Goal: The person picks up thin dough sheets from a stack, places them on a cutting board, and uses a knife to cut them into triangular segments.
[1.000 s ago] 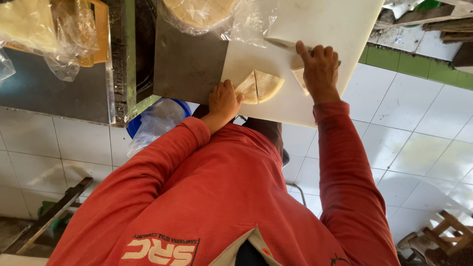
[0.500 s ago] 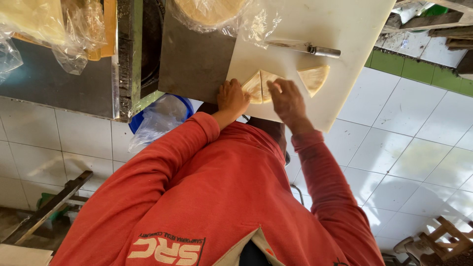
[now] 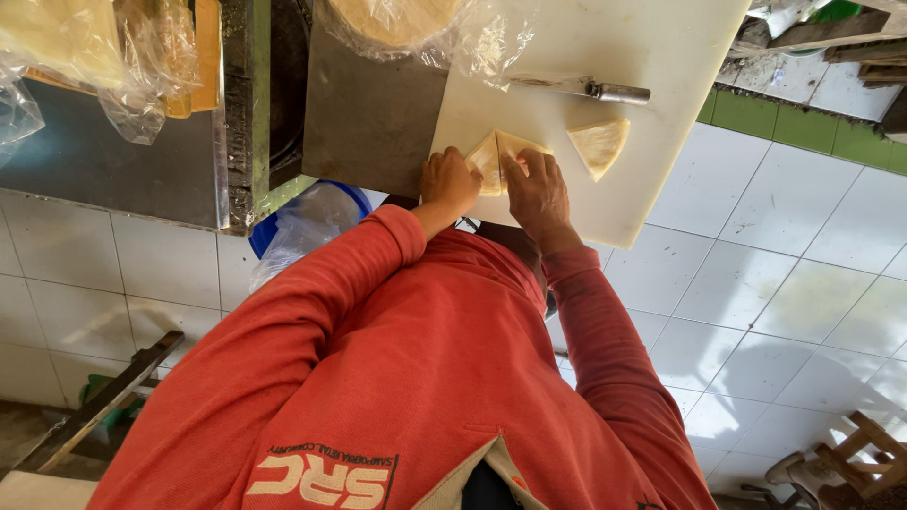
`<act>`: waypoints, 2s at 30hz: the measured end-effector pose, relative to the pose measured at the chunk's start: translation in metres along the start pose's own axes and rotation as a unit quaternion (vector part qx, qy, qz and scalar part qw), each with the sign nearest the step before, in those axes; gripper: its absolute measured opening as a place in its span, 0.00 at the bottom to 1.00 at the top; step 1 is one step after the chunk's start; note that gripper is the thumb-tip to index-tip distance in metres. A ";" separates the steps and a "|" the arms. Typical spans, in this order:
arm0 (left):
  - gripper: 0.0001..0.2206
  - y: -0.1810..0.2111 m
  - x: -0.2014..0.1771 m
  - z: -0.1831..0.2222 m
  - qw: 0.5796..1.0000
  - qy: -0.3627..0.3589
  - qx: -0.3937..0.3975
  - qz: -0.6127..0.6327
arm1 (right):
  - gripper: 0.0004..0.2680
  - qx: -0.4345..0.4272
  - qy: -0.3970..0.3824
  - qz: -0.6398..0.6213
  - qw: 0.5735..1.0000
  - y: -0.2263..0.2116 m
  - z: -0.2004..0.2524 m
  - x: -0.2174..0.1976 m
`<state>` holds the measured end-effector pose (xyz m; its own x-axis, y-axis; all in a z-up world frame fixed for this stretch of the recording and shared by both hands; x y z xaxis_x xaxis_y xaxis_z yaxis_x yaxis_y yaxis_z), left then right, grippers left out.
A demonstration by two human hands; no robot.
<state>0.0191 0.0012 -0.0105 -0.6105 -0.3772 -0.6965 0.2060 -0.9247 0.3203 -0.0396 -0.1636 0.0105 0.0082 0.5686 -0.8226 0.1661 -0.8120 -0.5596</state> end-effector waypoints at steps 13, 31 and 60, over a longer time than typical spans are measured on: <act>0.20 -0.007 0.005 -0.011 0.998 0.004 0.029 0.056 | 0.10 0.011 0.005 -0.022 1.000 0.004 0.001 0.002; 0.15 -0.034 -0.031 0.003 0.880 -0.190 -0.040 0.433 | 0.13 0.387 -0.025 -0.340 0.857 -0.021 0.026 -0.006; 0.23 0.011 0.020 -0.024 0.799 -0.146 0.058 0.581 | 0.12 0.392 0.122 -0.534 0.739 0.002 0.029 0.005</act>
<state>0.0269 -0.0180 -0.0364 -0.2148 -0.9332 0.2879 0.7013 0.0578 0.7105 -0.0681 -0.1665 0.0022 0.4789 0.8695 0.1208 -0.4145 0.3452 -0.8420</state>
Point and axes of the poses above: each hand's wrist, its own z-axis away from the middle knuckle, its own x-axis out of the palm, y = z × x, the point moved 1 cm from there along -z, towards the middle knuckle, and after that the axes turned 5 degrees about -z, right-handed, at the moved point
